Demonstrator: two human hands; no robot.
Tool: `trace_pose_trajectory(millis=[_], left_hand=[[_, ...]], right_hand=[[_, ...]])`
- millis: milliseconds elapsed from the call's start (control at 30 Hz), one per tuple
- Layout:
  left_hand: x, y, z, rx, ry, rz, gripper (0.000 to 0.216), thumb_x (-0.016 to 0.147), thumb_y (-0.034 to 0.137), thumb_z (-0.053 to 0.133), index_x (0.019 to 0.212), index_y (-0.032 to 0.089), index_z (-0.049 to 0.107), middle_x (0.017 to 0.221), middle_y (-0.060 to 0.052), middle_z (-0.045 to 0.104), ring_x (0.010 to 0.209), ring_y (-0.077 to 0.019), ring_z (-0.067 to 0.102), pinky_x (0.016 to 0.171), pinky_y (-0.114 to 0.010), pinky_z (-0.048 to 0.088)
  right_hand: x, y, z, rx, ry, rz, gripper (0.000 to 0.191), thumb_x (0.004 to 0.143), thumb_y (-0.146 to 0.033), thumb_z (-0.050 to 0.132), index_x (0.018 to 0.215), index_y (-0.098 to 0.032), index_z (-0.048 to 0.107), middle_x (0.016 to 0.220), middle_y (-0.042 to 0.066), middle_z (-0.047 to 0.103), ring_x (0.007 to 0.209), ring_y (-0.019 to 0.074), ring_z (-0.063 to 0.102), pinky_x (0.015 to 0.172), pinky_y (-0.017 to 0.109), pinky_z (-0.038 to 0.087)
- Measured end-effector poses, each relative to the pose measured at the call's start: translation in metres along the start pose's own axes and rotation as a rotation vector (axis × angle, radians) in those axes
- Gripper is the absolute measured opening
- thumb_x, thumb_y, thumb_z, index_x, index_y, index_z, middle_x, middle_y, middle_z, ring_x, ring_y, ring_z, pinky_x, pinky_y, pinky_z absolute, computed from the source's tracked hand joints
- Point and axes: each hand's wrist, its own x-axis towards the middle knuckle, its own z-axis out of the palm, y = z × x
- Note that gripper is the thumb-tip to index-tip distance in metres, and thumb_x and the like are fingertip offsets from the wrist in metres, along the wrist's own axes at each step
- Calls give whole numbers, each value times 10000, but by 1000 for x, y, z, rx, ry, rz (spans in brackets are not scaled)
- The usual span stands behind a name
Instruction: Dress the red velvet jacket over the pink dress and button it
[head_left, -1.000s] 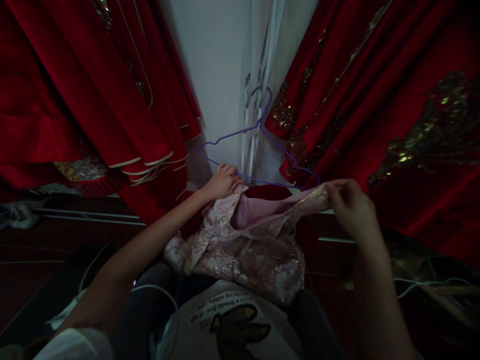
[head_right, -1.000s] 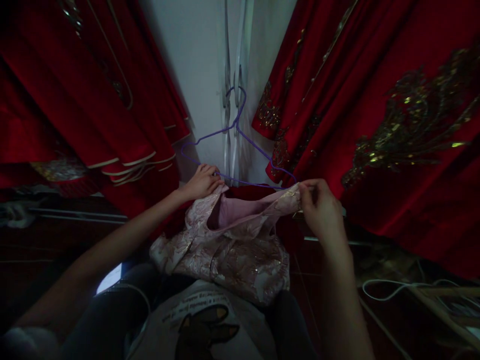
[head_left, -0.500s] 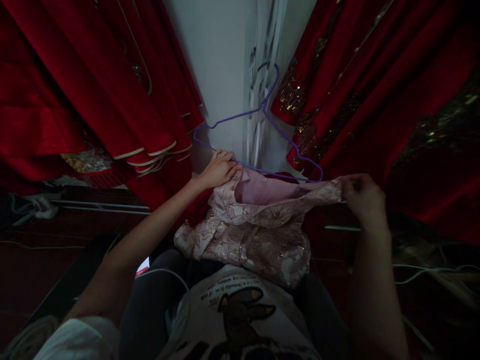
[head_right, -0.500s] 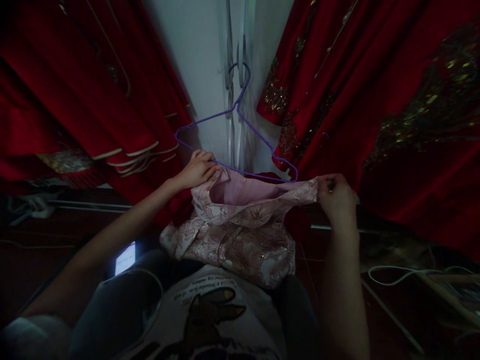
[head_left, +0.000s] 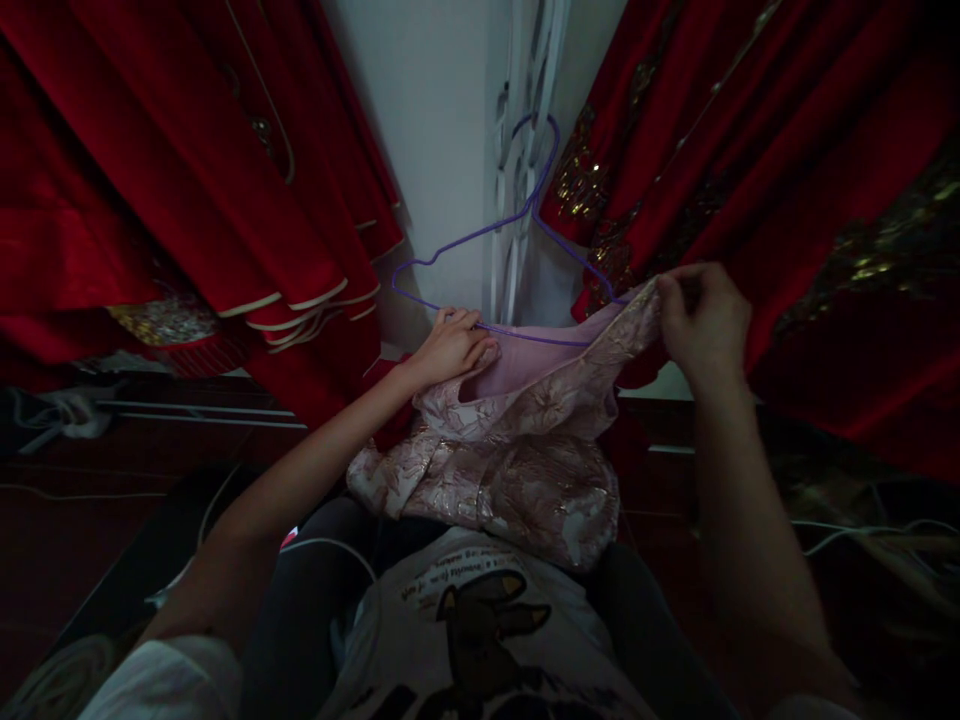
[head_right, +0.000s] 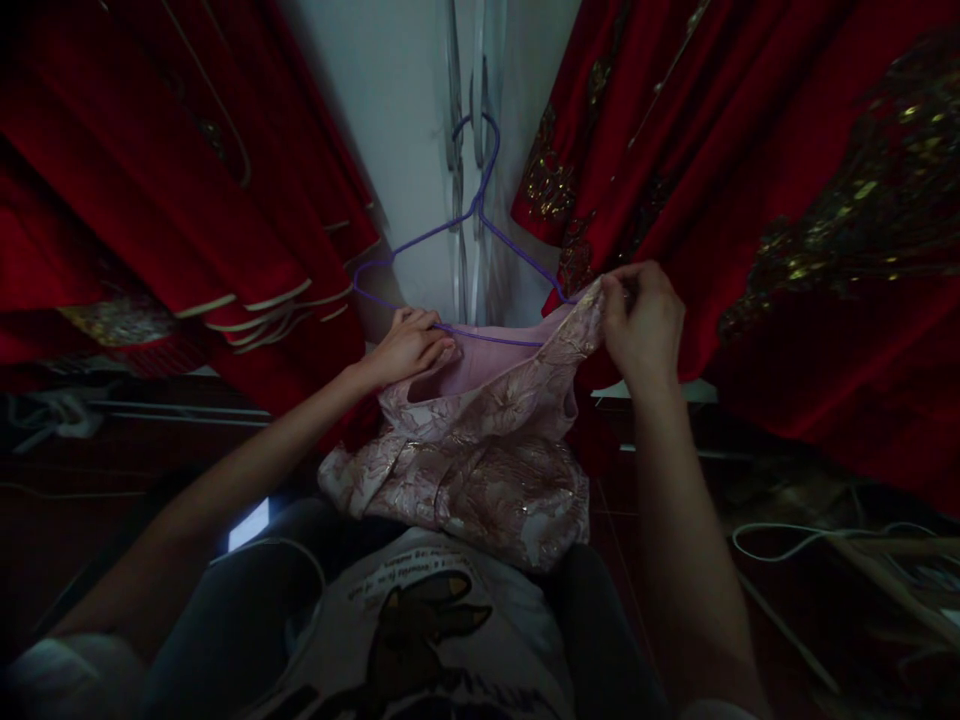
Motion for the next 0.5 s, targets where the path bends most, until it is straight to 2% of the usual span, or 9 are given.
trace_pose_trajectory(millis=[100,200,300,367,433,500], left_hand=[[8,12,8,-49,2,-1,436,1008,404,360,914,167,714,960,-102,609,960,-243,526,897,-437,327],[14,30,20,-96,72,-67,432,1008,404,365,892,176,713,960,-98,618,967,-241,535,911,-449,335],[15,47,33,-120,195,-176,409,1004,394,388,860,180,705,974,-92,630,990,-234,540,983,-463,328],[12,53,35,-165,272,-193,363,1000,374,407,876,191,695,1036,-80,640,1039,-222,542,1063,-464,294],[5,51,31,-239,381,-212,349,1006,351,388,877,203,677,1123,-70,634,1104,-211,538,1131,-465,237],[-6,39,23,-298,588,-344,375,1015,360,344,869,203,652,1164,-80,617,1135,-217,531,1133,-465,249]], right_hand=[[19,-21,14,77,-41,-57,213,944,-314,467,1041,-186,606,1045,106,693,953,195,635,887,298,461],[17,-34,23,108,-97,-71,259,969,-325,411,1149,-201,550,1102,99,679,1003,228,638,912,367,464],[5,-32,27,64,-98,-50,288,977,-362,383,1199,-240,520,1166,100,660,1078,292,618,977,494,415],[0,-27,29,75,-62,-55,288,974,-400,393,1175,-251,535,1170,107,659,1104,326,604,1000,554,374],[0,-19,28,118,-42,-70,294,964,-443,417,1134,-247,555,1129,113,672,1079,336,613,984,561,380],[2,-12,27,157,-48,-77,306,955,-483,438,1097,-247,573,1074,111,688,1010,318,639,937,521,423]])
